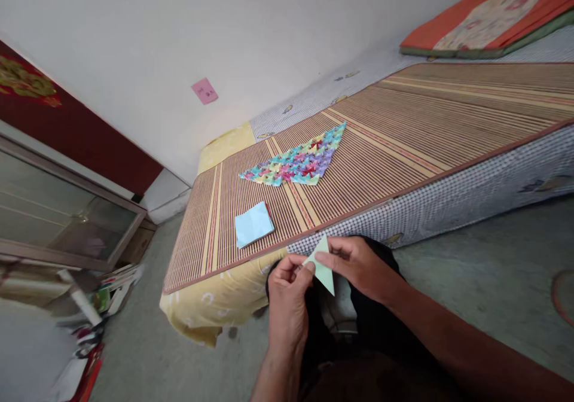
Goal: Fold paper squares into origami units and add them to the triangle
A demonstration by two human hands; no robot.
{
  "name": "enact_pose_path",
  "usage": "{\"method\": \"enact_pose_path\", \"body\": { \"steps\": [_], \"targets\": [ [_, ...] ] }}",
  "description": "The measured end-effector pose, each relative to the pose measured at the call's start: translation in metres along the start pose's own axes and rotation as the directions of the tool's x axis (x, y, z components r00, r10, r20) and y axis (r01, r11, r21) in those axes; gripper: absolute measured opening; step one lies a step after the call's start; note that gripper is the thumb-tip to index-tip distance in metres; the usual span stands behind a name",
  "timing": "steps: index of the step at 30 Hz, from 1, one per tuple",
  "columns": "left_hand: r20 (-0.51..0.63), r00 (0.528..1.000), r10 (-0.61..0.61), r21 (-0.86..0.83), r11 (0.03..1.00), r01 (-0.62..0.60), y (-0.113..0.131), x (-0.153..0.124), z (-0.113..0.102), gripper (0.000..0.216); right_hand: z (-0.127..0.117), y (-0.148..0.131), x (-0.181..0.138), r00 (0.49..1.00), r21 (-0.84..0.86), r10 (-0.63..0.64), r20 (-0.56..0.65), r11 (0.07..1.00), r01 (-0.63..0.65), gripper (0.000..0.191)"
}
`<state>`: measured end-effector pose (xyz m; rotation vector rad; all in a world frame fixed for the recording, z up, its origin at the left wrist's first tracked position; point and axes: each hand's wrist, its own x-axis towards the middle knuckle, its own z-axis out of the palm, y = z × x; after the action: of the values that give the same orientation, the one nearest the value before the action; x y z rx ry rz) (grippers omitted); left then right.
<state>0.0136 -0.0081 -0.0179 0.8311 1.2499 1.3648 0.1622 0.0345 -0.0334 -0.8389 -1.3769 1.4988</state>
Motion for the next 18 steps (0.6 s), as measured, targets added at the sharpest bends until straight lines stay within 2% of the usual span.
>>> {"method": "enact_pose_path", "body": {
  "steps": [3,7,10,14,18],
  "targets": [
    [-0.037,0.999,-0.032,-0.097,0.995,0.029,0.000,0.004,-0.002,0.026,0.003,0.004,-0.003,0.988,-0.021,0.044,0.150,0.999,-0.041,0.026],
    [0.005,0.980,-0.201,-0.254,0.947,0.196,0.000,0.007,-0.005,0.033,0.001,0.008,-0.008,0.984,-0.162,0.051,0.169,0.987,-0.023,0.023],
    [-0.023,0.961,-0.275,-0.304,0.918,0.256,0.000,0.008,-0.005,0.037,0.000,0.011,-0.011,0.985,-0.240,0.053,0.165,0.971,-0.012,0.020],
    [-0.080,0.960,-0.267,-0.343,0.912,0.226,-0.003,0.010,-0.005,0.038,-0.003,0.012,-0.014,0.986,-0.303,0.037,0.164,0.953,0.015,0.019],
    [-0.155,0.961,-0.228,-0.378,0.913,0.155,-0.004,0.012,-0.007,0.032,-0.011,0.008,-0.012,0.966,-0.299,0.093,0.243,0.954,-0.017,0.015]
  ]
}}
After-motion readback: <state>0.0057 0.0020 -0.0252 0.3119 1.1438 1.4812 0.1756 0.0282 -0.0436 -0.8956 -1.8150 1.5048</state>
